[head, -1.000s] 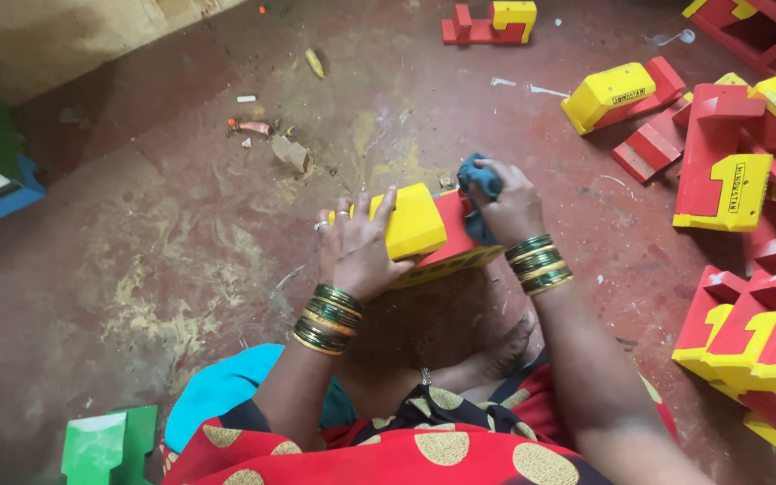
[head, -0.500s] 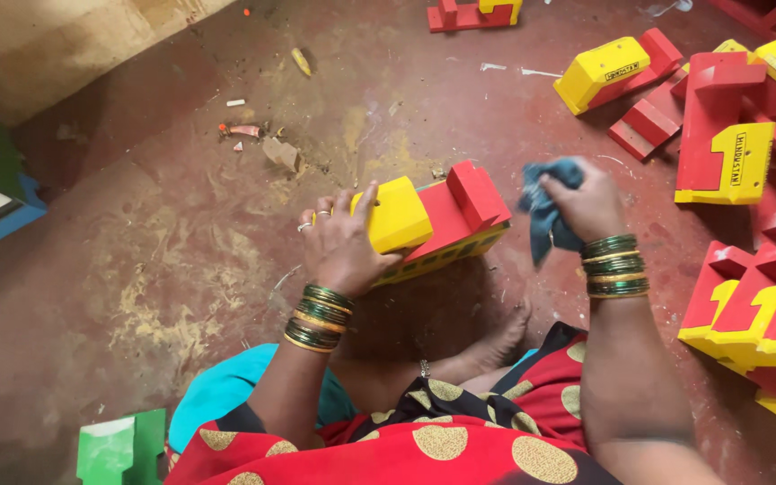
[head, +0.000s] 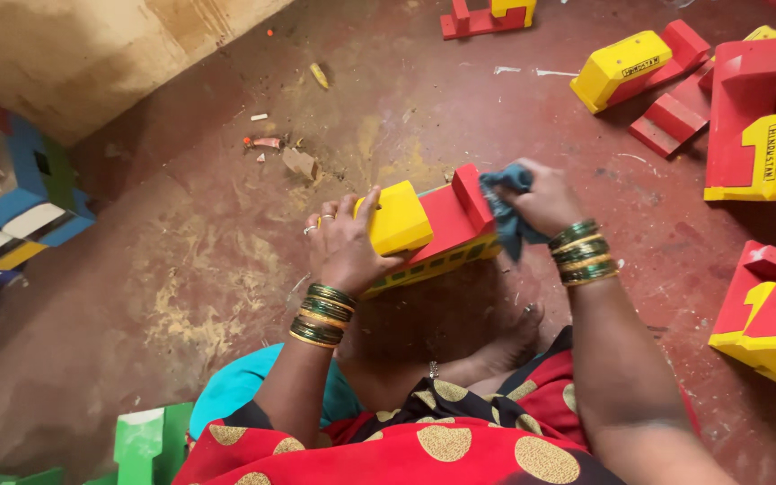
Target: The person sits on the floor and wipes a red and yellow wooden block with a blue cloth. They rotate the block to clean multiple sides, then place it on top of a green and yellow box. The person continues to wipe the block while it rests on the box.
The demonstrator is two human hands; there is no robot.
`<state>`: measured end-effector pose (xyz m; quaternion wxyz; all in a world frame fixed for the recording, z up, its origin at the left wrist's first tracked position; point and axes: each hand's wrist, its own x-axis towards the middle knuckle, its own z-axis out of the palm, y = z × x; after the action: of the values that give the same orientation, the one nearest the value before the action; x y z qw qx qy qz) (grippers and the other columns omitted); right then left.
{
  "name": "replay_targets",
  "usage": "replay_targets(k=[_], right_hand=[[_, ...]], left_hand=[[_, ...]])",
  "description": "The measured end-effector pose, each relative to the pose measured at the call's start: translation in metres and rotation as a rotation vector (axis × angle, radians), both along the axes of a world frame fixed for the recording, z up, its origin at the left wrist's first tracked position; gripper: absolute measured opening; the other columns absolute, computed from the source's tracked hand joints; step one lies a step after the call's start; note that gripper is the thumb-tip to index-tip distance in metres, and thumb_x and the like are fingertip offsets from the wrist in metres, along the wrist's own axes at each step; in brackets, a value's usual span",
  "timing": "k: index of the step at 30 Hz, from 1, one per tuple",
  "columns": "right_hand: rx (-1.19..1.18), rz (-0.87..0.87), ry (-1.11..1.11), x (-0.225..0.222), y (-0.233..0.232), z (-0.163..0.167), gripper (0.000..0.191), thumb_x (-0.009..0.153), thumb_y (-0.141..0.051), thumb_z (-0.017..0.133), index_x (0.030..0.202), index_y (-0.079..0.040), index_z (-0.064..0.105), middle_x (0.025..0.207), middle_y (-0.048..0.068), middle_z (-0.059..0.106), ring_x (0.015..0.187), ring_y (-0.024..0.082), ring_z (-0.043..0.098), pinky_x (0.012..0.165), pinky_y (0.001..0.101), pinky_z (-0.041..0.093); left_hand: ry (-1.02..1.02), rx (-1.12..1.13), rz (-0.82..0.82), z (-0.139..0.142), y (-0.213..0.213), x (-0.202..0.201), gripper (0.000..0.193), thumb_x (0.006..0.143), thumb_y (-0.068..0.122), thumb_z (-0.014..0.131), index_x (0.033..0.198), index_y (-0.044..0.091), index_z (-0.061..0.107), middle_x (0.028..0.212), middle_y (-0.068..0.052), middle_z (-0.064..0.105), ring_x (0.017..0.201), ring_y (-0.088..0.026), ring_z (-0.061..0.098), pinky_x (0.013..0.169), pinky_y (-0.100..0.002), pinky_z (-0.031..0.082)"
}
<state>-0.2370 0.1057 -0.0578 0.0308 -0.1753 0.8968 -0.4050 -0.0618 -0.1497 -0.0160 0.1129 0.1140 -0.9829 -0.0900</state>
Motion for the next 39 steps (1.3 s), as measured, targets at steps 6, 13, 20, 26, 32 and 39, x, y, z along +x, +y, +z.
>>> replay_targets(k=[6, 13, 20, 26, 32, 39], right_hand=[[0.030, 0.171, 0.305, 0.017, 0.004, 0.015, 0.030, 0.088, -0.032, 0.079, 0.106, -0.009, 0.070, 0.103, 0.017, 0.071, 0.095, 0.037, 0.069, 0.083, 0.0433, 0.055], [0.455, 0.497, -0.253, 0.019, 0.041, 0.051, 0.033, 0.073, -0.032, 0.076, 0.103, -0.019, 0.078, 0.090, 0.009, 0.077, 0.087, 0.030, 0.077, 0.081, 0.0416, 0.059], [0.103, 0.072, 0.413, 0.009, 0.044, 0.022, 0.046, 0.087, -0.032, 0.076, 0.128, -0.014, 0.069, 0.119, 0.016, 0.067, 0.105, 0.038, 0.067, 0.088, 0.0462, 0.055], [-0.286, 0.203, 0.428, -0.015, -0.018, -0.032, 0.051, 0.084, -0.005, 0.062, 0.136, -0.006, 0.060, 0.136, 0.017, 0.061, 0.128, 0.040, 0.057, 0.111, 0.0468, 0.045], [0.059, 0.311, 0.298, -0.037, -0.020, -0.039, 0.056, 0.074, 0.006, 0.060, 0.126, -0.012, 0.070, 0.138, 0.011, 0.065, 0.111, 0.040, 0.059, 0.102, 0.0444, 0.049], [0.114, 0.434, 0.403, -0.026, 0.000, -0.030, 0.042, 0.077, -0.001, 0.064, 0.117, -0.010, 0.073, 0.131, 0.011, 0.068, 0.114, 0.037, 0.063, 0.100, 0.0462, 0.050]], left_hand=[[-0.010, 0.009, 0.000, 0.002, 0.003, 0.001, 0.106, 0.053, 0.063, 0.090, 0.144, 0.022, 0.053, 0.125, -0.007, 0.059, 0.118, -0.031, 0.053, 0.103, -0.056, 0.037], [0.016, -0.027, 0.003, 0.003, 0.005, 0.007, 0.105, 0.053, 0.061, 0.088, 0.144, 0.023, 0.053, 0.124, -0.005, 0.061, 0.119, -0.031, 0.054, 0.103, -0.052, 0.039], [0.023, -0.044, 0.000, 0.000, 0.006, 0.003, 0.107, 0.052, 0.063, 0.089, 0.143, 0.022, 0.053, 0.127, -0.007, 0.059, 0.119, -0.032, 0.053, 0.103, -0.055, 0.038], [-0.045, -0.044, -0.014, -0.003, 0.003, 0.001, 0.111, 0.051, 0.062, 0.089, 0.147, 0.020, 0.052, 0.131, -0.009, 0.058, 0.120, -0.033, 0.053, 0.099, -0.055, 0.040], [0.023, -0.062, 0.000, -0.007, 0.006, -0.002, 0.110, 0.048, 0.063, 0.090, 0.143, 0.020, 0.056, 0.128, -0.008, 0.060, 0.118, -0.033, 0.054, 0.099, -0.054, 0.042], [0.040, -0.022, -0.002, -0.003, 0.004, 0.001, 0.108, 0.049, 0.065, 0.090, 0.142, 0.021, 0.057, 0.125, -0.008, 0.061, 0.117, -0.033, 0.055, 0.098, -0.053, 0.042]])
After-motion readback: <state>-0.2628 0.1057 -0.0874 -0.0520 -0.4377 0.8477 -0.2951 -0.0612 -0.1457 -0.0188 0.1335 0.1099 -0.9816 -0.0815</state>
